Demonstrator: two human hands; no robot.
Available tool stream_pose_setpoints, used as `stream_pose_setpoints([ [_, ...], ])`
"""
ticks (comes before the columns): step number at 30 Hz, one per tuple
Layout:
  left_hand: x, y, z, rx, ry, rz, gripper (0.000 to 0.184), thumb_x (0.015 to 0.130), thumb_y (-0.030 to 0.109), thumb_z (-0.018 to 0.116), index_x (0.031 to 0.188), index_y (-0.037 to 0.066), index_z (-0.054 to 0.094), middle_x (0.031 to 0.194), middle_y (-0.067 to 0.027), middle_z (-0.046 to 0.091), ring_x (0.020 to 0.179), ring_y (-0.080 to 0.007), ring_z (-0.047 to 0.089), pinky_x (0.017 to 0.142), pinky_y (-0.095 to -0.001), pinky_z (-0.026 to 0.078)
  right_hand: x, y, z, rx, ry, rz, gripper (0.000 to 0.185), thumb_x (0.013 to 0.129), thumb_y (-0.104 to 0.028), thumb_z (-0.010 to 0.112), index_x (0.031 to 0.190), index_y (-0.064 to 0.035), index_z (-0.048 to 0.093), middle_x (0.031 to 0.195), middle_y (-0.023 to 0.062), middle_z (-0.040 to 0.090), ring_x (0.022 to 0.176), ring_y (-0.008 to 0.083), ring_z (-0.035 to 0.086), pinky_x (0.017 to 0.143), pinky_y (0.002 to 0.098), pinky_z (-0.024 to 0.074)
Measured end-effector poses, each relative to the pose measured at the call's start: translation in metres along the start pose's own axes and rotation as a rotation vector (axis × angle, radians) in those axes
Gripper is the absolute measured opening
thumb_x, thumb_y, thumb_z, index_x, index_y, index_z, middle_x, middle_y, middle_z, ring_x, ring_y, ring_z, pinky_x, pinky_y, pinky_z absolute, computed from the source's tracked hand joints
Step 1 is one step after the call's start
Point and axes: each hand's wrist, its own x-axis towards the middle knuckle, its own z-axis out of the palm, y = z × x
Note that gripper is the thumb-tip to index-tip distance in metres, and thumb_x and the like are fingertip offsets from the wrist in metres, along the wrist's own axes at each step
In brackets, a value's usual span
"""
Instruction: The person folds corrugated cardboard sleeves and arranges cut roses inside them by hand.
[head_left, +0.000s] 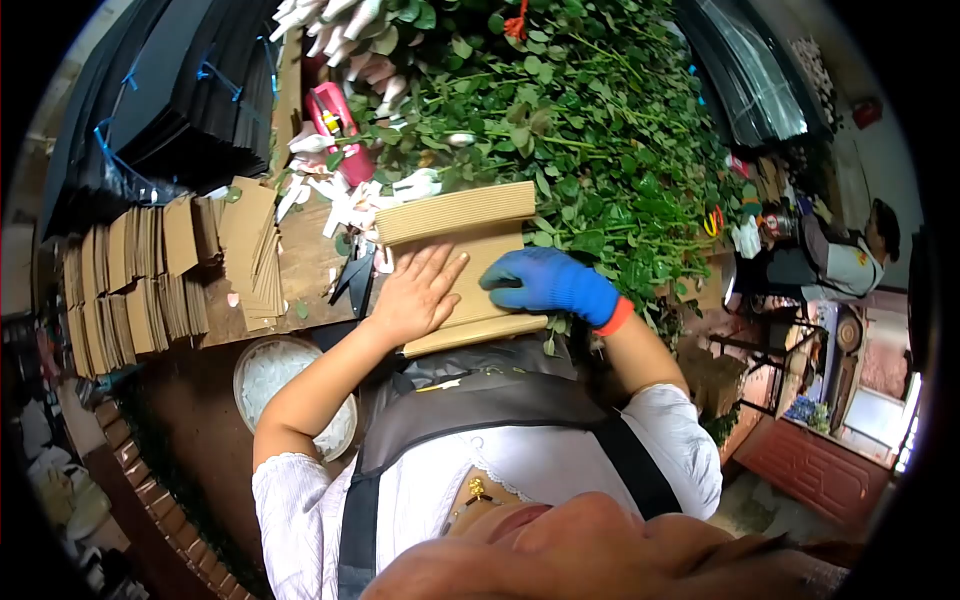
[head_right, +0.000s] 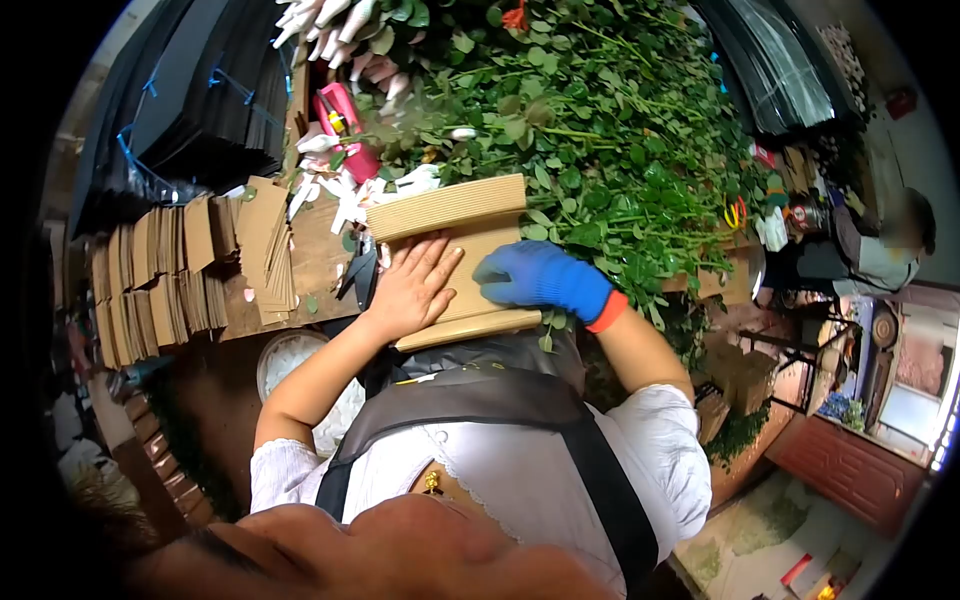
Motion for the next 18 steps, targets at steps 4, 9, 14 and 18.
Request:
stream_pose_setpoints([
  [4,0.001,0.0,-0.001,-0.051,-0.019,-0.016,0.058,0.098,0.037,0.053,0.149,0.01,0.045,0.151,-0.0179,0.045,0.136,-0.0337,0.045,0.119,-0.0504,0.027,0.023,-0.009,-0.074,0.016,0.459,-0.325,0.027,0.094,-0.023,0.066,0.116,-0.0085,0.071,0.106,0.0118,0.072,0.087,0.0245,0.069,0.082,0.0349,0.0556],
  [9,-0.003,0.001,0.0,-0.063,0.028,-0.02,0.059,0.098,0.035,0.054,0.15,0.01,0.044,0.152,-0.0178,0.045,0.139,-0.0331,0.043,0.116,-0.0498,0.029,0.138,0.044,-0.114,-0.304,0.607,-0.046,0.05,0.092,-0.033,0.065,0.139,-0.0172,0.057,0.136,0.0122,0.062,0.12,0.0339,0.061,0.101,0.0428,0.0498],
  [14,-0.005,-0.002,0.001,-0.097,0.055,0.003,0.059,0.098,0.032,0.055,0.151,0.01,0.044,0.153,-0.019,0.042,0.141,-0.0343,0.04,0.114,-0.0494,0.031,0.201,0.098,-0.099,-0.704,0.188,0.202,0.038,0.09,-0.028,0.064,0.126,-0.0172,0.063,0.126,0.0129,0.066,0.118,0.0324,0.062,0.097,0.0441,0.0518],
  [18,-0.005,-0.003,0.006,-0.134,0.099,0.024,0.054,0.096,0.029,0.059,0.147,0.015,0.051,0.151,-0.0212,0.043,0.138,-0.039,0.04,0.112,-0.0519,0.032,0.152,0.09,-0.119,-0.583,0.664,-0.036,0.042,0.084,-0.015,0.064,0.126,-0.021,0.064,0.121,0.0096,0.068,0.107,0.0316,0.066,0.093,0.0427,0.0533],
])
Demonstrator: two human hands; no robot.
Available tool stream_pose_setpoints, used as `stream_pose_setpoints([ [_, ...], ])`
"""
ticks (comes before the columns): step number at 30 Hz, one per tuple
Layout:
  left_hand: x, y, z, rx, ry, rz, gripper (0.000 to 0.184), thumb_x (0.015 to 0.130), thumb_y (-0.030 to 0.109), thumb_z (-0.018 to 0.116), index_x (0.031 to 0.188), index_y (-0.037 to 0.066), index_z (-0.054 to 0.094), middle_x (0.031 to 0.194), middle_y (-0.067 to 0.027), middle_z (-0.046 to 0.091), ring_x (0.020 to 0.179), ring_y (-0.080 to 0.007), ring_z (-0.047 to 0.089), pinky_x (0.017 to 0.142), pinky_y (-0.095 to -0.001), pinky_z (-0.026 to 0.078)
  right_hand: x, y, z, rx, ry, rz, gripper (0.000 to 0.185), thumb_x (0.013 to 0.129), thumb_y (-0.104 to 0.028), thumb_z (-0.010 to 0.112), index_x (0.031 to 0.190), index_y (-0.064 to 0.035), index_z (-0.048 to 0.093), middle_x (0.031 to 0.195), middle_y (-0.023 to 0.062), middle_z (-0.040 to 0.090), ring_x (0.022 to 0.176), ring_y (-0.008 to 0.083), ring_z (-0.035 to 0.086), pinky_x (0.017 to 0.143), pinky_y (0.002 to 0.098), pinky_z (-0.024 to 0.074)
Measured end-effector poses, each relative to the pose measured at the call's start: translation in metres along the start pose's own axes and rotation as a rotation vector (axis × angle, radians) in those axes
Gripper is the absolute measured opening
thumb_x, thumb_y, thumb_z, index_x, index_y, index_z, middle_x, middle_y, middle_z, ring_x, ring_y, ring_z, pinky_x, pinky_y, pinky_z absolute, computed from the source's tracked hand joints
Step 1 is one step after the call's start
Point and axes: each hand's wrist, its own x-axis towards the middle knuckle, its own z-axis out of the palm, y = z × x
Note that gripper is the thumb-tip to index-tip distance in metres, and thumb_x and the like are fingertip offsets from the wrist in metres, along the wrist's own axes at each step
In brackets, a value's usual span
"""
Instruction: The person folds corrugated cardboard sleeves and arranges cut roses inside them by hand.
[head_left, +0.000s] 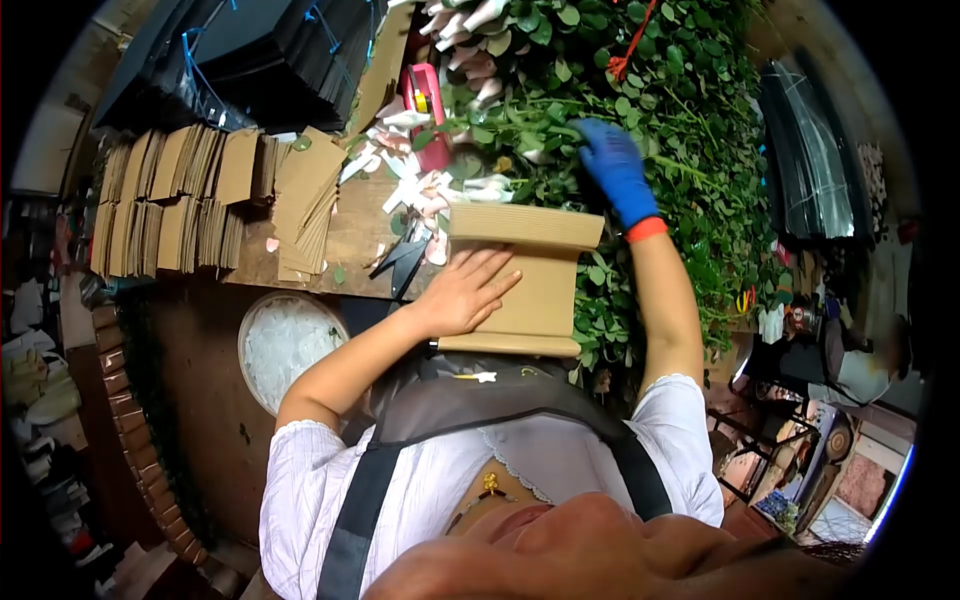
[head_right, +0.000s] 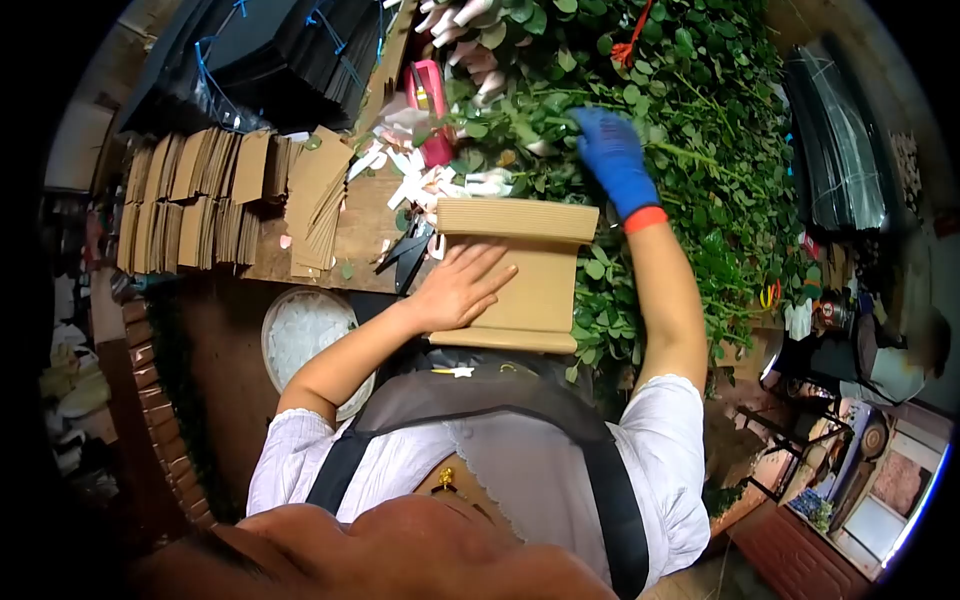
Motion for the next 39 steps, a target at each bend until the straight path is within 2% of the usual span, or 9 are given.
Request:
stream_pose_setpoints([
  [3,-0.002,0.001,0.001,-0.023,0.07,-0.024,0.047,0.09,0.03,0.066,0.136,0.021,0.063,0.128,-0.0177,0.05,0.121,-0.0373,0.041,0.102,-0.0519,0.033,-0.037,-0.011,-0.083,-0.058,0.237,-0.158,0.056,0.079,-0.001,0.062,0.132,-0.0201,0.062,0.118,0.0119,0.068,0.104,0.0347,0.064,0.093,0.0435,0.0523],
  [10,-0.002,0.008,-0.003,-0.003,0.14,-0.063,0.042,0.087,0.029,0.07,0.128,0.022,0.069,0.107,-0.0076,0.051,0.104,-0.0296,0.044,0.088,-0.046,0.034,-0.13,0.039,-0.119,0.11,0.187,0.168,0.056,0.085,0.001,0.06,0.137,-0.0201,0.061,0.133,0.0141,0.064,0.122,0.0319,0.061,0.104,0.04,0.0485],
  [14,-0.009,0.005,-0.005,-0.092,0.158,-0.062,0.035,0.088,0.027,0.07,0.122,0.018,0.071,0.11,-0.0069,0.058,0.112,-0.0312,0.051,0.097,-0.0519,0.039,-0.14,0.029,-0.129,0.247,0.14,0.223,0.054,0.086,0.002,0.057,0.137,-0.016,0.061,0.136,0.0152,0.062,0.124,0.0312,0.06,0.106,0.0382,0.0474],
  [19,-0.024,0.003,-0.013,-0.109,0.154,-0.071,0.03,0.088,0.022,0.07,0.117,0.015,0.071,0.118,-0.0053,0.065,0.125,-0.0282,0.055,0.113,-0.0579,0.033,-0.16,0.013,-0.137,0.404,0.082,0.24,0.053,0.082,0.006,0.052,0.133,-0.0053,0.062,0.133,0.0159,0.063,0.126,0.0285,0.06,0.108,0.0381,0.0451],
  [26,-0.022,-0.005,-0.02,-0.253,0.023,-0.211,0.034,0.092,0.013,0.061,0.125,0.016,0.066,0.12,-0.0024,0.069,0.121,-0.0239,0.06,0.12,-0.0627,0.019,-0.218,-0.011,-0.176,0.334,-0.291,0.16,0.048,0.083,-0.002,0.053,0.13,-0.0071,0.063,0.13,0.0182,0.064,0.122,0.035,0.06,0.107,0.0416,0.0457],
  [30,-0.022,-0.003,-0.018,-0.154,0.037,-0.165,0.038,0.09,0.014,0.065,0.128,0.016,0.065,0.118,-0.0016,0.069,0.12,-0.024,0.06,0.117,-0.0598,0.022,-0.234,-0.011,-0.184,0.245,-0.207,0.208,0.047,0.085,-0.003,0.054,0.131,-0.0078,0.063,0.13,0.0178,0.064,0.122,0.0352,0.06,0.107,0.0424,0.0451],
  [35,-0.03,0.002,-0.01,-0.121,0.096,-0.123,0.039,0.084,0.022,0.072,0.122,0.013,0.066,0.128,-0.0008,0.064,0.136,-0.0235,0.051,0.117,-0.0631,0.02,-0.192,0.025,-0.162,0.312,-0.062,0.209,0.048,0.088,-0.003,0.058,0.136,-0.0069,0.06,0.134,0.0181,0.062,0.122,0.0353,0.06,0.106,0.0412,0.0467],
  [38,-0.03,0.003,-0.004,-0.112,0.11,-0.143,0.037,0.083,0.025,0.074,0.118,0.013,0.067,0.126,-0.0003,0.065,0.134,-0.0227,0.051,0.118,-0.0652,0.021,-0.117,-0.018,-0.161,-0.527,-0.183,0.22,0.053,0.089,-0.011,0.065,0.141,-0.007,0.055,0.135,0.0191,0.061,0.122,0.0374,0.06,0.103,0.0428,0.0487],
  [39,-0.029,0.003,-0.002,-0.085,0.117,-0.127,0.037,0.082,0.026,0.074,0.115,0.013,0.068,0.123,-0.0005,0.065,0.132,-0.0223,0.052,0.119,-0.0666,0.019,-0.094,-0.028,-0.156,-0.4,-0.086,0.042,0.06,0.089,-0.018,0.07,0.144,-0.0065,0.051,0.136,0.0195,0.061,0.122,0.0386,0.06,0.101,0.0444,0.05],
])
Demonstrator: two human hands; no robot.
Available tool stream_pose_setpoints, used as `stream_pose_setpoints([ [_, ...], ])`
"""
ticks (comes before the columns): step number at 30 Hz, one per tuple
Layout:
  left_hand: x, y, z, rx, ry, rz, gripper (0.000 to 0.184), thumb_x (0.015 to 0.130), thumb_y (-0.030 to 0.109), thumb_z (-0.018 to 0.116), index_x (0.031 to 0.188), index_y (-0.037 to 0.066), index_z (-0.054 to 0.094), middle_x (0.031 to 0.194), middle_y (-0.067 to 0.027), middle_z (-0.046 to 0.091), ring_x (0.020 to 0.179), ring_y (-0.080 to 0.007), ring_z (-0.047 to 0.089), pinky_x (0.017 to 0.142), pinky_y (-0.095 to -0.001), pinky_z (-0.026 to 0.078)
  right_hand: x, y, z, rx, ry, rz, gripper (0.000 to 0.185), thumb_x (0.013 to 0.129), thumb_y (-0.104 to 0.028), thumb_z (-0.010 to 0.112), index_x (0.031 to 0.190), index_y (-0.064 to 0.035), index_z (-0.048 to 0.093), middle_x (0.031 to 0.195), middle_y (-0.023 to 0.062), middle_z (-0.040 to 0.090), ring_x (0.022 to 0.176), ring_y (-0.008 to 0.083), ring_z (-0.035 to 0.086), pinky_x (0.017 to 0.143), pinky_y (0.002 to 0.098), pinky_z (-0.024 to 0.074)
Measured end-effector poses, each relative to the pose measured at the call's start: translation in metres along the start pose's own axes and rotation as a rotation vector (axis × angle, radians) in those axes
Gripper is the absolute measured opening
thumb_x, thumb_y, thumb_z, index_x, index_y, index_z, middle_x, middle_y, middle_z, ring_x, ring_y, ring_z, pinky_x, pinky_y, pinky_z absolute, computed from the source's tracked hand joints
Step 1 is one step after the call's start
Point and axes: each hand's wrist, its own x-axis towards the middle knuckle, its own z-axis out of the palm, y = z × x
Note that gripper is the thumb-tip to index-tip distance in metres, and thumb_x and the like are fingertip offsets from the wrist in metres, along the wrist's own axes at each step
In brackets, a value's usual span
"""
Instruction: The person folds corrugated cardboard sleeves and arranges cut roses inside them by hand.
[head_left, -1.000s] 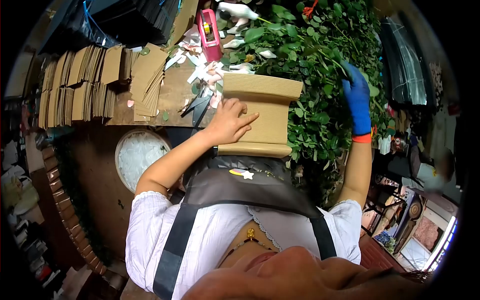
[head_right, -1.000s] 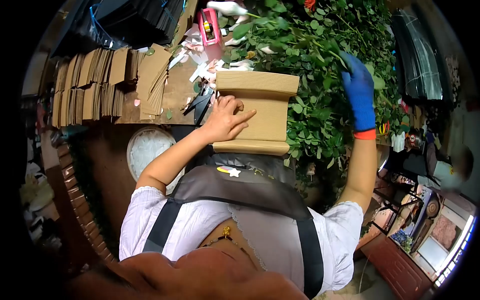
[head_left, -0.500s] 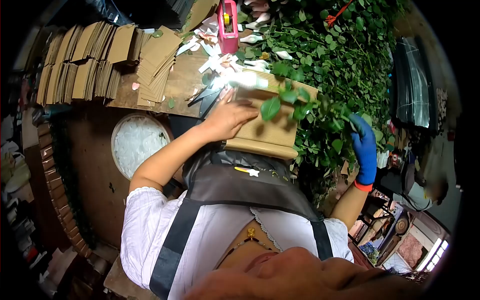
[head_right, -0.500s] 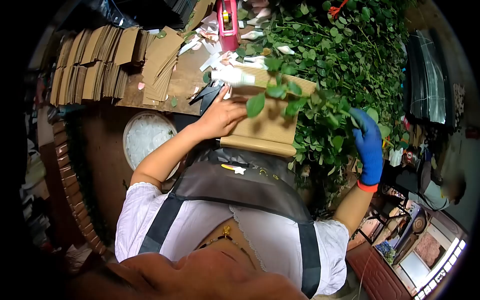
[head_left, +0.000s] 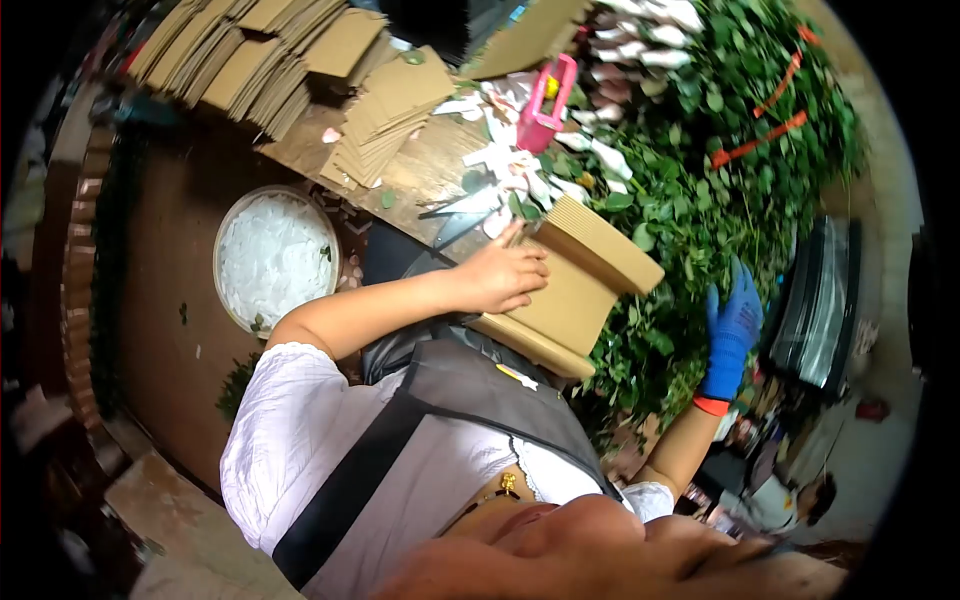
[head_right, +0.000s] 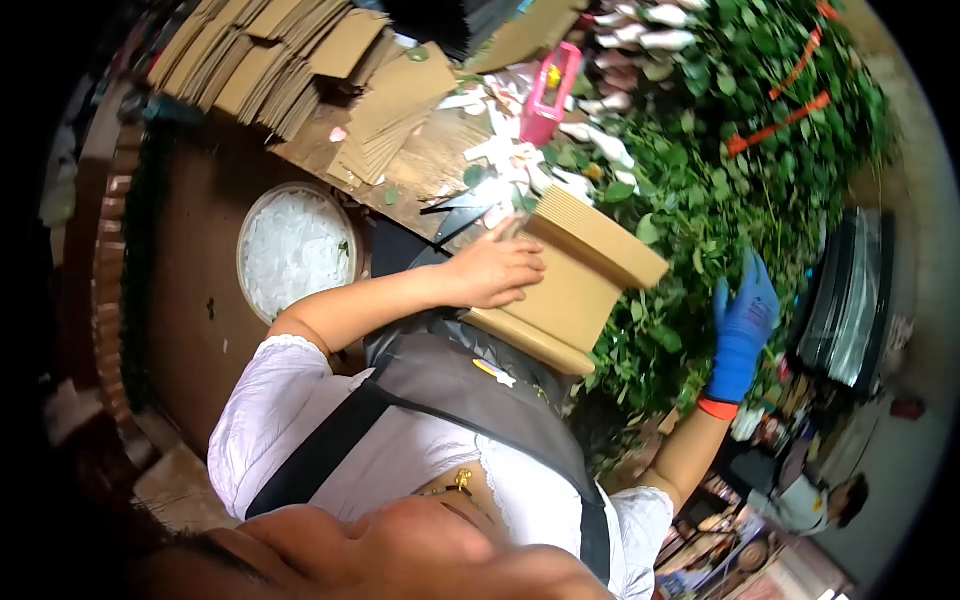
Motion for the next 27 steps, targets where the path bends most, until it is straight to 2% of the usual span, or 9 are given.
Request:
stream_pose_setpoints([
  [3,-0.001,-0.004,0.01,-0.012,0.054,0.017,0.036,0.08,0.029,0.075,0.112,0.013,0.069,0.119,-0.0014,0.065,0.132,-0.0222,0.052,0.12,-0.0671,0.017,0.068,-0.109,-0.023,0.495,0.245,-0.404,0.046,0.089,-0.017,0.073,0.133,-0.0076,0.062,0.129,0.0177,0.066,0.116,0.0358,0.064,0.1,0.044,0.0496],
  [8,0.001,-0.003,0.015,-0.058,0.135,0.009,0.032,0.077,0.03,0.078,0.101,0.012,0.07,0.116,-0.0001,0.066,0.127,-0.0229,0.054,0.121,-0.066,0.014,0.16,-0.28,0.026,0.532,0.155,-0.863,0.058,0.085,-0.027,0.075,0.137,-0.0094,0.056,0.131,0.0157,0.061,0.113,0.0355,0.062,0.095,0.0433,0.0502],
  [12,0.003,0.001,0.015,-0.017,0.207,0.0,0.025,0.069,0.028,0.079,0.084,0.01,0.07,0.105,0.0009,0.068,0.12,-0.022,0.058,0.117,-0.0672,0.02,0.221,-0.387,0.089,0.334,0.096,-0.757,0.073,0.078,-0.035,0.076,0.141,-0.0109,0.048,0.136,0.017,0.057,0.121,0.0327,0.059,0.099,0.0443,0.0477],
  [13,0.002,-0.001,0.02,-0.043,0.25,0.023,0.047,0.073,0.024,0.077,0.117,0.01,0.067,0.123,-0.0053,0.063,0.125,-0.0299,0.054,0.12,-0.0606,0.021,0.228,-0.407,0.1,0.283,0.065,-0.733,0.067,0.083,-0.033,0.071,0.142,-0.0114,0.047,0.139,0.0166,0.056,0.125,0.0325,0.057,0.101,0.045,0.0466],
  [18,0.018,0.0,0.024,-0.597,0.322,-0.171,0.059,0.092,0.026,0.065,0.147,0.013,0.048,0.147,-0.0103,0.049,0.136,-0.0295,0.043,0.12,-0.047,0.026,0.218,-0.452,0.177,0.193,0.186,-0.634,0.05,0.096,-0.019,0.048,0.146,-0.0135,0.046,0.145,0.0136,0.052,0.132,0.0345,0.051,0.107,0.0478,0.0417],
  [21,0.012,0.002,0.043,-0.977,0.473,-0.074,0.046,0.102,0.025,0.053,0.145,0.012,0.049,0.148,-0.0093,0.049,0.139,-0.029,0.04,0.12,-0.0467,0.026,0.213,-0.452,0.205,0.163,0.369,-0.705,0.039,0.092,-0.018,0.053,0.13,-0.0142,0.057,0.136,0.0102,0.058,0.127,0.0313,0.053,0.103,0.0468,0.0432],
  [23,0.02,-0.01,0.075,-0.488,0.408,-0.134,0.084,0.073,0.03,0.081,0.148,0.012,0.048,0.153,-0.0135,0.044,0.142,-0.034,0.037,0.121,-0.0462,0.026,0.207,-0.446,0.169,0.139,0.357,-0.765,0.029,0.089,-0.016,0.056,0.117,-0.0151,0.063,0.127,0.0068,0.063,0.123,0.0277,0.057,0.101,0.0455,0.0441],
  [25,0.023,-0.009,0.079,-0.34,0.343,-0.127,0.101,0.057,0.028,0.086,0.148,0.009,0.047,0.153,-0.0159,0.043,0.143,-0.0376,0.036,0.122,-0.0474,0.026,0.202,-0.438,0.149,0.14,0.217,-0.825,0.025,0.087,-0.014,0.059,0.11,-0.0156,0.064,0.119,0.0049,0.067,0.118,0.0253,0.06,0.099,0.0425,0.0457],
  [27,0.018,0.0,0.055,-0.291,0.472,-0.127,0.064,0.076,0.019,0.071,0.137,0.006,0.055,0.141,-0.0187,0.052,0.13,-0.0404,0.046,0.114,-0.0486,0.036,0.2,-0.431,0.153,-0.03,0.05,-0.836,0.031,0.087,-0.016,0.06,0.117,-0.0182,0.065,0.116,0.0058,0.07,0.105,0.0279,0.067,0.091,0.0406,0.0507],
])
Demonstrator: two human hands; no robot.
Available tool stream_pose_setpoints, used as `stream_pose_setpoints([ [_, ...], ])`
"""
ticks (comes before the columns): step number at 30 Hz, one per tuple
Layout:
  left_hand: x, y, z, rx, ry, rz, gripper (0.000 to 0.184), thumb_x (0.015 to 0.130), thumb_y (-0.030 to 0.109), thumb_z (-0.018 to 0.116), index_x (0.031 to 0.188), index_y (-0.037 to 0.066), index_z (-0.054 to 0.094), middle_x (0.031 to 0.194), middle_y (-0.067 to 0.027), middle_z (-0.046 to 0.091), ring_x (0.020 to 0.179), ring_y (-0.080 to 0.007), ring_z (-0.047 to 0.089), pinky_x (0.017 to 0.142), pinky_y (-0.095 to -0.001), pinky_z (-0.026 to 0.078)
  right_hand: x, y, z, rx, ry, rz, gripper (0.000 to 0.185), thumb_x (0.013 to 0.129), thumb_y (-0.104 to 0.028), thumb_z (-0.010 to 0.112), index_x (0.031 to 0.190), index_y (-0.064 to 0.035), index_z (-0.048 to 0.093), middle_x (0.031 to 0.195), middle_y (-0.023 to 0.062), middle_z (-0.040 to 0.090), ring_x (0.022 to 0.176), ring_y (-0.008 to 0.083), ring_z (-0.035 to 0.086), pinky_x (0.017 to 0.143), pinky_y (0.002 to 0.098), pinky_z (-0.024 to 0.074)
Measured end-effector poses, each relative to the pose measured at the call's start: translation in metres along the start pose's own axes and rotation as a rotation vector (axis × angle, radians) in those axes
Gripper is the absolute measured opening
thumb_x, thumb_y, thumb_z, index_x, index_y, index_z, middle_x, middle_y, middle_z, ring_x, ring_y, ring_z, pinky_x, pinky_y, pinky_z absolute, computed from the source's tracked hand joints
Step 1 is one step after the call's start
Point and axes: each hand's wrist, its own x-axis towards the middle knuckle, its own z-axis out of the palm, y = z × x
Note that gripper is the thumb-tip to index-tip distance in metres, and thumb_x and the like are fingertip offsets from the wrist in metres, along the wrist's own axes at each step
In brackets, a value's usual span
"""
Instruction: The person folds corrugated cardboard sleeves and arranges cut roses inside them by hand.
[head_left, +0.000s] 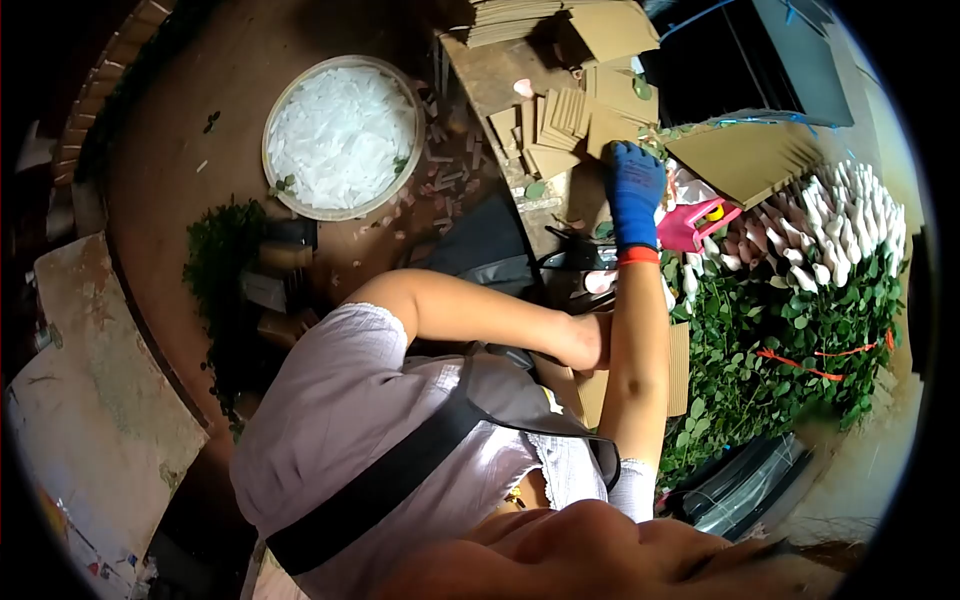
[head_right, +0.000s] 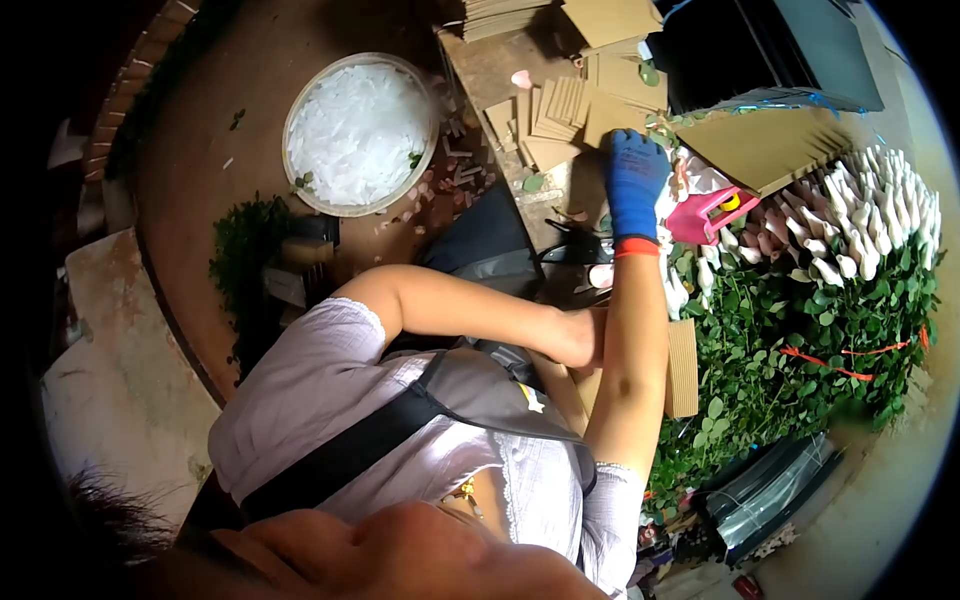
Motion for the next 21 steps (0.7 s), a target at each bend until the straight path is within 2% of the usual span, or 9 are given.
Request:
stream_pose_setpoints([
  [2,0.004,0.011,-0.02,0.09,-0.017,0.011,0.044,0.087,0.015,0.062,0.13,0.004,0.06,0.133,-0.0207,0.057,0.123,-0.0423,0.052,0.109,-0.0492,0.043,-0.009,0.006,-0.006,-0.013,-0.045,0.027,0.032,0.088,-0.016,0.06,0.12,-0.02,0.065,0.115,0.0068,0.07,0.102,0.0294,0.068,0.086,0.0416,0.053],
  [4,0.008,0.011,-0.02,0.273,0.131,0.108,0.038,0.076,0.023,0.07,0.109,0.005,0.07,0.119,-0.0149,0.064,0.117,-0.0381,0.055,0.114,-0.0522,0.038,-0.018,0.02,-0.023,-0.004,-0.133,-0.013,0.032,0.09,-0.018,0.062,0.121,-0.0201,0.065,0.106,0.0074,0.073,0.094,0.0291,0.071,0.077,0.0414,0.0558],
  [6,0.005,0.01,-0.034,0.316,-0.28,0.165,0.029,0.064,0.027,0.075,0.085,0.007,0.073,0.105,-0.008,0.068,0.117,-0.0319,0.057,0.121,-0.057,0.027,-0.042,0.032,-0.058,0.024,0.011,0.059,0.02,0.095,-0.023,0.057,0.113,-0.0227,0.065,0.099,0.0068,0.072,0.086,0.0281,0.072,0.073,0.0423,0.0557],
  [7,0.005,0.01,-0.028,0.342,-0.281,0.126,0.025,0.057,0.03,0.078,0.069,0.009,0.072,0.094,-0.0036,0.068,0.115,-0.0278,0.058,0.123,-0.0602,0.017,-0.059,0.039,-0.077,0.163,0.147,0.084,0.017,0.095,-0.023,0.06,0.11,-0.0209,0.067,0.098,0.0081,0.072,0.084,0.029,0.071,0.071,0.0419,0.055],
  [10,0.001,0.008,-0.022,0.307,-0.224,0.129,0.027,0.056,0.032,0.08,0.07,0.01,0.072,0.094,-0.0038,0.068,0.115,-0.0285,0.059,0.123,-0.0593,0.02,-0.137,0.054,-0.124,0.551,0.403,0.194,0.013,0.095,-0.02,0.07,0.104,-0.0115,0.073,0.09,0.0071,0.073,0.073,0.0199,0.067,0.064,0.0348,0.0509],
  [12,0.002,0.007,-0.029,0.316,-0.202,0.159,0.032,0.06,0.033,0.08,0.08,0.01,0.074,0.1,-0.0047,0.07,0.117,-0.0284,0.059,0.122,-0.0594,0.021,-0.206,0.059,-0.137,1.181,0.245,0.565,0.016,0.097,-0.019,0.07,0.102,-0.003,0.073,0.084,0.001,0.069,0.07,0.0086,0.059,0.062,0.0272,0.0463],
  [14,0.002,-0.002,-0.017,0.23,-0.304,0.101,0.037,0.061,0.032,0.08,0.091,0.009,0.075,0.108,-0.0065,0.069,0.12,-0.0288,0.058,0.121,-0.0609,0.021,-0.262,0.047,-0.161,1.378,0.146,0.745,0.019,0.099,-0.018,0.067,0.099,0.0012,0.07,0.083,-0.0028,0.065,0.072,0.0043,0.053,0.063,0.0232,0.0443],
  [16,-0.009,0.0,-0.017,0.132,-0.039,0.149,0.034,0.067,0.028,0.077,0.096,0.008,0.074,0.115,-0.0082,0.067,0.122,-0.029,0.056,0.12,-0.0619,0.024,-0.316,0.034,-0.153,1.474,0.059,1.0,0.016,0.098,-0.014,0.066,0.101,0.0011,0.069,0.084,-0.0008,0.066,0.072,0.0063,0.056,0.065,0.0242,0.048],
  [21,0.006,0.005,-0.041,0.259,-0.294,0.18,0.029,0.077,0.02,0.069,0.102,0.007,0.072,0.109,-0.0089,0.065,0.121,-0.0273,0.056,0.118,-0.0618,0.027,-0.384,0.001,-0.112,1.804,-0.095,1.139,0.033,0.098,-0.026,0.068,0.11,0.0041,0.067,0.089,0.0029,0.066,0.075,0.0108,0.062,0.067,0.0275,0.0536],
])
